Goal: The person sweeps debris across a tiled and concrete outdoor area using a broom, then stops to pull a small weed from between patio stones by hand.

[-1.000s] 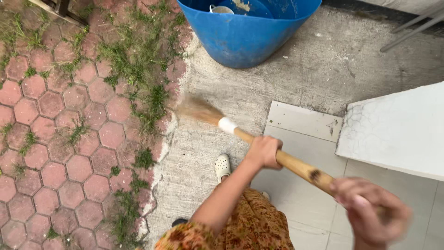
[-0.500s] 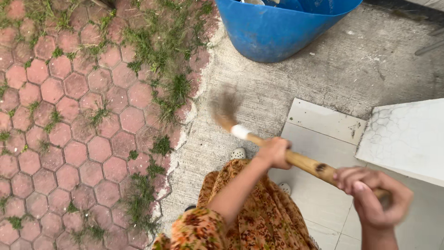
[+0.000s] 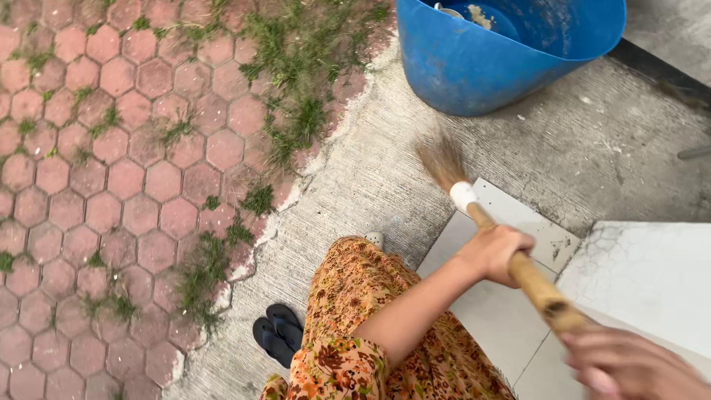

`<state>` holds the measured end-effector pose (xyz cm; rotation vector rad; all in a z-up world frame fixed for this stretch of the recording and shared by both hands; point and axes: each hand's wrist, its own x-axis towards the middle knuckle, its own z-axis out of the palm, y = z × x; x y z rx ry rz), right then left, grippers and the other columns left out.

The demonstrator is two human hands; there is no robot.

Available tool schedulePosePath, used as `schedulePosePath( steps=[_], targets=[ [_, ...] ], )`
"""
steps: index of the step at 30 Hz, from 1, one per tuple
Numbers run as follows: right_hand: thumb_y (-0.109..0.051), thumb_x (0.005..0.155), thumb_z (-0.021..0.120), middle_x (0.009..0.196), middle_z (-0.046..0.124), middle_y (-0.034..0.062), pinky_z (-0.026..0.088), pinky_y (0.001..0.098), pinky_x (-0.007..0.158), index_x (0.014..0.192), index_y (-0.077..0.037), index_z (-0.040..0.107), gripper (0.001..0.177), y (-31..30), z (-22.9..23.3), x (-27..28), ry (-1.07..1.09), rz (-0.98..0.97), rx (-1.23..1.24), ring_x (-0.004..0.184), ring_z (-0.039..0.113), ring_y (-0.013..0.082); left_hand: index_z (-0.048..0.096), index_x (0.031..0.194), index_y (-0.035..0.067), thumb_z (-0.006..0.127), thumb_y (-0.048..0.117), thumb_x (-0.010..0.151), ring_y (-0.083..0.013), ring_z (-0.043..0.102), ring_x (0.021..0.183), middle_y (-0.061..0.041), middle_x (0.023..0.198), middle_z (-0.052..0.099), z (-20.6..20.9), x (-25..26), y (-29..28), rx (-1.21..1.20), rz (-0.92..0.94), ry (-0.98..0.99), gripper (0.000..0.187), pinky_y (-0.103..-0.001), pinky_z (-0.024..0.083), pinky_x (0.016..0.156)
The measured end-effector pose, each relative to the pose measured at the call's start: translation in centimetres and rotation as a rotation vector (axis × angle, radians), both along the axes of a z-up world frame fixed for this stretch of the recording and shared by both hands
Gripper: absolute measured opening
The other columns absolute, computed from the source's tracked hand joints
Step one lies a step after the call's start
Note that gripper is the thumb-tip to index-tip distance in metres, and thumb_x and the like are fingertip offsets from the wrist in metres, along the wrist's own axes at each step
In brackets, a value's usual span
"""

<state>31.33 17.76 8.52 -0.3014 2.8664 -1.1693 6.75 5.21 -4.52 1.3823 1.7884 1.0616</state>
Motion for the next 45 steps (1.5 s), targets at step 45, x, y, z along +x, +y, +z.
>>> schedulePosePath(
  steps=[45],
  targets=[
    [-0.024,0.091,0.067,0.091,0.077,0.0033,0.060,0.0391,0.092,0.090,-0.017,0.068,0.007,-25.2,-3.1,11.5,0.098,-0.224,0.176,0.097,0.074,0.0198,0.066,0.079,0.016,0.076,0.036,0.063,-0.0324,0.073,0.085,-0.008,0.082,0.073,0.5,11.2,-22.1,0.079,0.005,-0.011,0.028,-0.046,0.057,0.079]
  ],
)
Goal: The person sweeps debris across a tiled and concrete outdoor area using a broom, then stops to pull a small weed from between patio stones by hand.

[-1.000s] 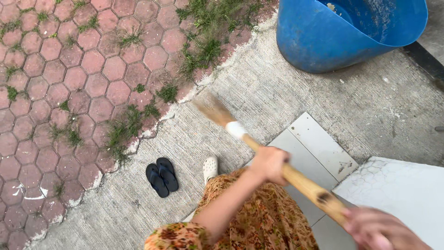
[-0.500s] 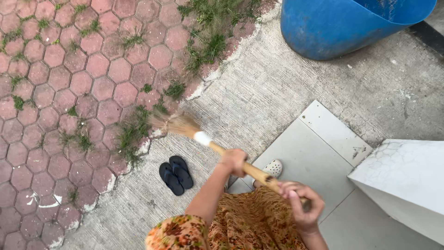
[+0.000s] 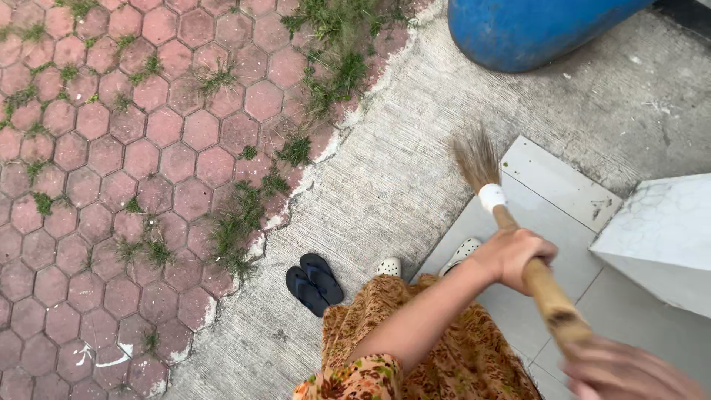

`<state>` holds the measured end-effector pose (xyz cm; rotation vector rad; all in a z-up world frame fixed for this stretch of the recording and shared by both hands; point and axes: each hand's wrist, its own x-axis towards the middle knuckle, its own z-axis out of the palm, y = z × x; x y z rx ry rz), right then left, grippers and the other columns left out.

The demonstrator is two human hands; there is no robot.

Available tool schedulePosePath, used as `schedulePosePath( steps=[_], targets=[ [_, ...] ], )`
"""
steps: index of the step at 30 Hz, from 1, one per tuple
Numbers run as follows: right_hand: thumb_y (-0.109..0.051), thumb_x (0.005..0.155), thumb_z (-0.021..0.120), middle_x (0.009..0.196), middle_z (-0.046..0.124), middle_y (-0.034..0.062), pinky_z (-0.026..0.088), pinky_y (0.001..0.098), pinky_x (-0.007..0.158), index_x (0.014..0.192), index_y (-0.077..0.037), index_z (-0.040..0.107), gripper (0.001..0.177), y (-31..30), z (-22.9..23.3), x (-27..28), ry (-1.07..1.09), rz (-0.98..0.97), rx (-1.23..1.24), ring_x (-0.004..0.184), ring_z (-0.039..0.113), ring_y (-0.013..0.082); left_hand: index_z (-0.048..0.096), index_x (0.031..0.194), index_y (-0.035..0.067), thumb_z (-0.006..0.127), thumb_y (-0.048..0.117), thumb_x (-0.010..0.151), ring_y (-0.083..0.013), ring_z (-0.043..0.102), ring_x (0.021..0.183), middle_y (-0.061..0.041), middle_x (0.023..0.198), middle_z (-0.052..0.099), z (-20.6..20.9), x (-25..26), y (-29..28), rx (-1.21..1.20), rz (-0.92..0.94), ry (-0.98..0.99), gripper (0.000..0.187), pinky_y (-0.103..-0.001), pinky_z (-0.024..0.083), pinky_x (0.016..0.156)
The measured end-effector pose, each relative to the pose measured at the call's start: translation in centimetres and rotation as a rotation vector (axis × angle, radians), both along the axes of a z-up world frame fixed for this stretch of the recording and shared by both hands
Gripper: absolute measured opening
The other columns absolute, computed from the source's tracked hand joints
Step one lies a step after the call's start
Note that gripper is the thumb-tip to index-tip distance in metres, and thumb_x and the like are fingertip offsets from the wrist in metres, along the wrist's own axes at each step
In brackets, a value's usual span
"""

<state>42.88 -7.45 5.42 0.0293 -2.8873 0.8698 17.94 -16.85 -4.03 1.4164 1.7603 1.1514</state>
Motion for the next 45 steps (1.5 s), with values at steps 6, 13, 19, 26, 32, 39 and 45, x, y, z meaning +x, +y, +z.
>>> schedulePosePath(
  steps=[6,13,19,26,32,39,45],
  targets=[
    [0.005,0.095,0.058,0.081,0.075,0.0173,0.068,0.0403,0.074,0.085,0.002,0.057,0.011,-11.5,-5.1,-10.8,0.466,-0.349,-0.951,0.075,0.076,0.0242,0.068,0.098,0.013,0.084,0.030,0.068,-0.0253,0.069,0.085,-0.010,0.092,0.070,-9.5,-4.0,-16.8,-0.909,-0.149,0.083,0.038,-0.039,0.059,0.083],
    [-0.005,0.101,0.059,0.094,0.072,0.0187,0.046,0.0588,0.121,0.088,0.000,0.062,0.014,-16.9,-8.9,-13.9,0.023,-0.079,-1.534,0.101,0.071,0.0307,0.071,0.082,0.018,0.078,0.032,0.061,-0.0274,0.072,0.084,-0.009,0.084,0.074,-6.3,-10.8,-31.0,-1.002,0.078,0.381,0.027,-0.041,0.058,0.079],
    [-0.017,0.090,0.066,0.113,0.068,0.0113,0.057,0.0426,0.089,0.142,-0.036,0.044,0.059,-6.4,0.1,-16.1,-1.148,-0.021,-1.471,0.097,0.065,0.0255,0.073,0.076,0.016,0.076,0.031,0.063,-0.0281,0.073,0.080,-0.009,0.081,0.073,-1.1,-12.2,-17.3,-0.663,-0.231,0.564,0.020,-0.042,0.059,0.075],
    [-0.009,0.084,0.060,0.078,0.060,0.0162,0.057,0.0399,0.046,0.107,0.012,0.051,0.033,-3.1,-8.0,-16.0,-1.099,-0.701,-1.360,0.059,0.062,0.0242,0.074,0.087,0.015,0.080,0.033,0.066,-0.0235,0.073,0.084,-0.005,0.088,0.074,1.6,-2.8,-1.8,-0.531,-0.639,0.702,0.029,-0.037,0.059,0.080],
    [-0.014,0.084,0.076,0.058,0.054,0.0102,0.043,0.0359,0.038,0.134,0.002,0.051,0.058,9.1,-9.1,-6.0,-1.044,-0.841,-0.934,0.045,0.051,0.0219,0.071,0.101,0.012,0.073,0.013,0.074,-0.0245,0.066,0.108,-0.010,0.103,0.072,0.7,-1.1,7.4,-0.134,-0.305,0.750,0.027,-0.042,0.047,0.106],
    [-0.015,0.085,0.083,0.062,0.059,0.0138,0.047,0.0398,0.043,0.147,0.000,0.046,0.074,22.4,-9.8,6.7,-1.130,-1.237,-0.696,0.048,0.055,0.0248,0.071,0.111,0.009,0.074,0.020,0.085,-0.0292,0.064,0.117,-0.010,0.115,0.073,5.9,-6.7,10.8,-0.126,0.008,-0.052,0.028,-0.044,0.046,0.105],
    [-0.002,0.077,0.073,0.068,0.071,0.0187,0.057,0.0413,0.052,0.102,0.012,0.067,0.030,32.2,-20.2,0.8,-0.962,-1.199,-0.526,0.052,0.067,0.0268,0.071,0.111,0.010,0.071,0.019,0.090,-0.0204,0.069,0.116,-0.005,0.115,0.075,4.7,-6.5,12.3,-0.236,0.269,-0.338,0.023,-0.038,0.052,0.100]
  ],
)
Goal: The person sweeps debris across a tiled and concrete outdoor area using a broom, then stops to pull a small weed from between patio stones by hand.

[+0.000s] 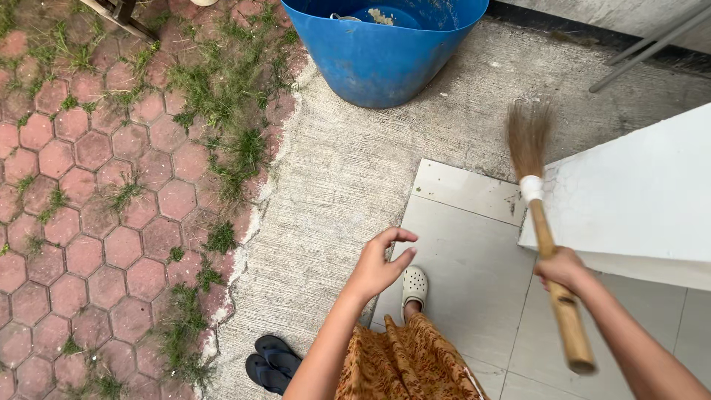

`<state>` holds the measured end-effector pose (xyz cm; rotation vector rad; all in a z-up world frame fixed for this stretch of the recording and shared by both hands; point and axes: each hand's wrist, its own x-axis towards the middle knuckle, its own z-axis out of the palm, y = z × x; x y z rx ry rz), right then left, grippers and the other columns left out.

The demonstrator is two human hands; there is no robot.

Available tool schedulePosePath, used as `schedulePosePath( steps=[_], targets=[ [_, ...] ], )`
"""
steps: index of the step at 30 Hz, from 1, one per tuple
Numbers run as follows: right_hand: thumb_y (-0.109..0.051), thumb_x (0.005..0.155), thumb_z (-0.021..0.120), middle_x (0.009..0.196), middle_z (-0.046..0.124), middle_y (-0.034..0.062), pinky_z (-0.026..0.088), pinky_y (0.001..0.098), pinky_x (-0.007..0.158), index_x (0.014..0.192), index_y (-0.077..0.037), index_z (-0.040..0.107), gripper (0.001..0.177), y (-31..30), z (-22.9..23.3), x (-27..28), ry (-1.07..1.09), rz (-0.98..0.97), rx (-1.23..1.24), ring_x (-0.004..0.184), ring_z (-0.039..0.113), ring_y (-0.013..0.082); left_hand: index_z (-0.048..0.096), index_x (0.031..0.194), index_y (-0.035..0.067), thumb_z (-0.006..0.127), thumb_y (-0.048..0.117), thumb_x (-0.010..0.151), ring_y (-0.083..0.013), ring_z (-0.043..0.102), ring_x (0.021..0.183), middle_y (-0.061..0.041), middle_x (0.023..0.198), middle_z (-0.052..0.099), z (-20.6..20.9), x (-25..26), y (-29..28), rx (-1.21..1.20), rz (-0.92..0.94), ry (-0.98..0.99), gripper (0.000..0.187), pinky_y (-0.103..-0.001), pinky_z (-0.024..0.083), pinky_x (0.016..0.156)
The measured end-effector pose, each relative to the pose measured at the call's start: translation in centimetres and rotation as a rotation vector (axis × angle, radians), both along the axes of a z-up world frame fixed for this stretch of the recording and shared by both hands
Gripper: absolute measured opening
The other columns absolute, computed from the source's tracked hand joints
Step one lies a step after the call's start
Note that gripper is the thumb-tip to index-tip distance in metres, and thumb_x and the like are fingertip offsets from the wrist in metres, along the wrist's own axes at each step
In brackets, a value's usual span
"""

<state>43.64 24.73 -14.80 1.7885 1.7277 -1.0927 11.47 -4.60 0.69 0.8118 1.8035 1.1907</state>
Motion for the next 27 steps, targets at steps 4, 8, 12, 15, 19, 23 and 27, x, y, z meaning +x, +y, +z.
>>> schedulePosePath(
  steps=[4,8,12,15,19,23,27],
  targets=[
    [-0.006,0.073,0.071,0.069,0.075,0.0150,0.060,0.0355,0.055,0.099,0.012,0.073,0.032,-4.4,-3.0,-10.7,0.001,0.425,-0.183,0.053,0.072,0.0222,0.073,0.110,0.009,0.070,0.013,0.090,-0.0183,0.070,0.114,-0.004,0.113,0.077,-1.6,-0.4,-0.8,-0.032,0.173,-0.007,0.020,-0.037,0.050,0.101],
    [0.004,0.078,0.062,0.084,0.071,0.0174,0.056,0.0358,0.044,0.144,-0.009,0.049,0.069,-11.1,1.9,-19.1,0.150,0.569,-0.459,0.054,0.066,0.0230,0.072,0.108,0.008,0.068,0.010,0.093,-0.0160,0.072,0.106,-0.003,0.111,0.078,-2.5,-1.1,-0.8,-0.041,0.307,-0.058,0.016,-0.036,0.054,0.097],
    [0.004,0.081,0.068,0.091,0.071,0.0119,0.056,0.0295,0.045,0.158,-0.021,0.033,0.089,-14.2,8.0,-20.8,0.197,0.669,-0.681,0.052,0.061,0.0155,0.069,0.109,0.007,0.066,0.008,0.094,-0.0147,0.071,0.104,-0.003,0.110,0.077,-2.1,-1.7,1.3,0.017,0.358,-0.032,0.015,-0.033,0.053,0.094],
    [0.001,0.082,0.070,0.089,0.072,0.0130,0.055,0.0287,0.044,0.160,-0.026,0.031,0.090,-11.9,11.0,-18.1,0.210,0.619,-0.663,0.050,0.060,0.0148,0.068,0.109,0.007,0.065,0.008,0.095,-0.0145,0.071,0.101,-0.003,0.110,0.077,-1.7,-1.1,3.5,0.057,0.361,-0.122,0.014,-0.030,0.056,0.089],
    [-0.010,0.083,0.073,0.078,0.070,0.0104,0.054,0.0323,0.044,0.161,-0.027,0.027,0.092,-4.2,14.6,-8.6,0.003,0.462,-0.454,0.050,0.059,0.0172,0.069,0.109,0.005,0.065,0.006,0.095,-0.0146,0.071,0.097,-0.004,0.109,0.077,-1.3,-0.3,6.4,0.062,0.303,-0.168,0.015,-0.030,0.057,0.084],
    [-0.011,0.085,0.078,0.073,0.067,0.0158,0.056,0.0422,0.047,0.158,-0.012,0.035,0.085,5.0,16.5,0.2,-0.109,0.204,-0.254,0.054,0.062,0.0257,0.068,0.109,0.005,0.063,0.005,0.096,-0.0135,0.071,0.101,-0.004,0.112,0.076,-1.8,0.2,7.6,0.105,0.276,-0.225,0.014,-0.030,0.056,0.088],
    [-0.007,0.084,0.072,0.071,0.070,0.0204,0.059,0.0426,0.057,0.133,0.004,0.056,0.053,13.0,10.7,1.3,-0.156,0.235,-0.011,0.056,0.070,0.0306,0.068,0.110,0.006,0.062,0.006,0.097,-0.0128,0.071,0.101,-0.004,0.113,0.076,-2.5,0.5,7.7,0.082,0.289,-0.269,0.014,-0.030,0.056,0.089]
  ],
)
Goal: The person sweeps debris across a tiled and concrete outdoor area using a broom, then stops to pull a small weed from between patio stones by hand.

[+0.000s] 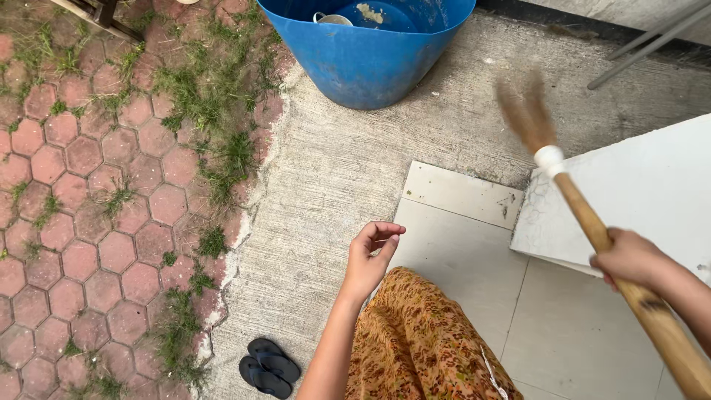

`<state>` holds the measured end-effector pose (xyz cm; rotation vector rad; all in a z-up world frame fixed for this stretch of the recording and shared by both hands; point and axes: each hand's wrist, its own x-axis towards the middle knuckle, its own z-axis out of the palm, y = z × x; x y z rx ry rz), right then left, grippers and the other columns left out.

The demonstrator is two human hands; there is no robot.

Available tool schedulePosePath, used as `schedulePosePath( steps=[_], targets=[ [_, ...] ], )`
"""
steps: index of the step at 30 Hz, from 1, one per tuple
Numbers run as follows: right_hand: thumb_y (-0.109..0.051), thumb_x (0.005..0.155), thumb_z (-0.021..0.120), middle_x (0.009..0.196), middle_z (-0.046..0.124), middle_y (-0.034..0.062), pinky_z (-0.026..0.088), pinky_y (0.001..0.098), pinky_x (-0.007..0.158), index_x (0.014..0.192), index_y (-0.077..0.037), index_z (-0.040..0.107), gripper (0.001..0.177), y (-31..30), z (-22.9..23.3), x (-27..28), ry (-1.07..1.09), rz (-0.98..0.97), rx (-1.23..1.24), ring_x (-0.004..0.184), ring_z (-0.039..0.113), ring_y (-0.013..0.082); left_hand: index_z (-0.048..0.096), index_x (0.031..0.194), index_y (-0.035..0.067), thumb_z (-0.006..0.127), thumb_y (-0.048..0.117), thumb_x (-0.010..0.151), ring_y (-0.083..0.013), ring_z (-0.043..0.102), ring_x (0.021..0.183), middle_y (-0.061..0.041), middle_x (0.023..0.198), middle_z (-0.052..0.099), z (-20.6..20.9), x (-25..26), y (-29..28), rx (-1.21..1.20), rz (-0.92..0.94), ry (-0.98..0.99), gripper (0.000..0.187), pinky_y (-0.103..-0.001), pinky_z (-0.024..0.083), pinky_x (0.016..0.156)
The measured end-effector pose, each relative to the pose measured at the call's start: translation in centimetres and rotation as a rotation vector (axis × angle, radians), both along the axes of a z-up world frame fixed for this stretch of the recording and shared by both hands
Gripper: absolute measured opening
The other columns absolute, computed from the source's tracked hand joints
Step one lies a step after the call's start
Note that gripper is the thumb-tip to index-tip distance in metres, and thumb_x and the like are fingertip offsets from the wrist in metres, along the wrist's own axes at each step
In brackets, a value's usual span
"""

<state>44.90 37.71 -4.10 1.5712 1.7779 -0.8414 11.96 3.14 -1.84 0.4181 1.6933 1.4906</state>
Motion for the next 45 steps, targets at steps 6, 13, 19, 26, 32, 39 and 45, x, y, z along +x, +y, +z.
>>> schedulePosePath(
  steps=[6,13,19,26,32,39,45],
  targets=[
    [-0.006,0.080,0.070,0.087,0.078,0.0242,0.065,0.0458,0.064,0.123,0.009,0.060,0.046,0.7,-12.4,-10.2,0.099,0.037,0.072,0.066,0.078,0.0321,0.067,0.109,0.004,0.062,0.003,0.096,-0.0126,0.071,0.102,-0.006,0.112,0.076,-1.4,-0.2,-1.2,-0.032,0.041,-0.001,0.014,-0.029,0.057,0.091],
    [0.003,0.082,0.061,0.104,0.073,0.0114,0.063,0.0333,0.064,0.155,-0.021,0.037,0.081,-18.8,-3.9,-20.5,0.004,0.722,-0.383,0.076,0.072,0.0196,0.066,0.110,-0.001,0.059,-0.004,0.097,-0.0136,0.069,0.104,-0.009,0.111,0.075,-3.8,-0.2,-1.1,0.088,0.204,-0.114,0.015,-0.029,0.055,0.096],
    [-0.003,0.082,0.068,0.115,0.064,0.0090,0.063,0.0337,0.059,0.156,-0.017,0.032,0.083,-24.3,3.6,-22.4,0.274,0.729,-0.569,0.069,0.071,0.0185,0.064,0.110,-0.001,0.058,-0.005,0.097,-0.0143,0.069,0.105,-0.011,0.111,0.075,-4.2,-1.8,-0.6,0.165,0.206,-0.087,0.015,-0.030,0.055,0.097],
    [0.001,0.082,0.068,0.092,0.071,0.0160,0.058,0.0371,0.046,0.153,-0.018,0.035,0.080,-15.5,1.9,-24.4,0.180,0.426,-0.341,0.053,0.065,0.0247,0.064,0.110,-0.001,0.058,-0.004,0.097,-0.0158,0.070,0.104,-0.011,0.111,0.075,-3.8,-5.3,-5.4,0.185,0.422,-0.095,0.015,-0.031,0.056,0.098],
    [0.003,0.080,0.068,0.077,0.071,0.0188,0.060,0.0383,0.046,0.123,0.008,0.060,0.044,-21.1,-9.0,-33.7,0.272,0.476,-0.360,0.054,0.069,0.0253,0.065,0.110,0.000,0.057,-0.003,0.097,-0.0161,0.071,0.103,-0.011,0.111,0.075,-5.2,-6.6,-11.9,0.182,0.645,-0.162,0.015,-0.030,0.057,0.094],
    [0.007,0.085,0.066,0.089,0.070,0.0164,0.053,0.0291,0.045,0.158,-0.021,0.036,0.084,-39.5,-4.5,-42.1,0.086,0.648,-0.785,0.052,0.058,0.0158,0.065,0.113,0.002,0.058,0.001,0.097,-0.0151,0.071,0.099,-0.009,0.112,0.076,-6.5,-13.6,-20.8,0.169,0.791,-0.155,0.017,-0.028,0.054,0.084],
    [0.004,0.084,0.069,0.107,0.069,0.0127,0.056,0.0286,0.045,0.160,-0.021,0.024,0.092,-40.6,0.8,-49.4,0.149,0.796,-0.664,0.051,0.062,0.0163,0.064,0.112,0.002,0.058,0.003,0.099,-0.0146,0.071,0.098,-0.010,0.113,0.077,-5.7,-22.3,-28.8,0.256,0.907,-0.141,0.015,-0.028,0.053,0.084]
  ],
)
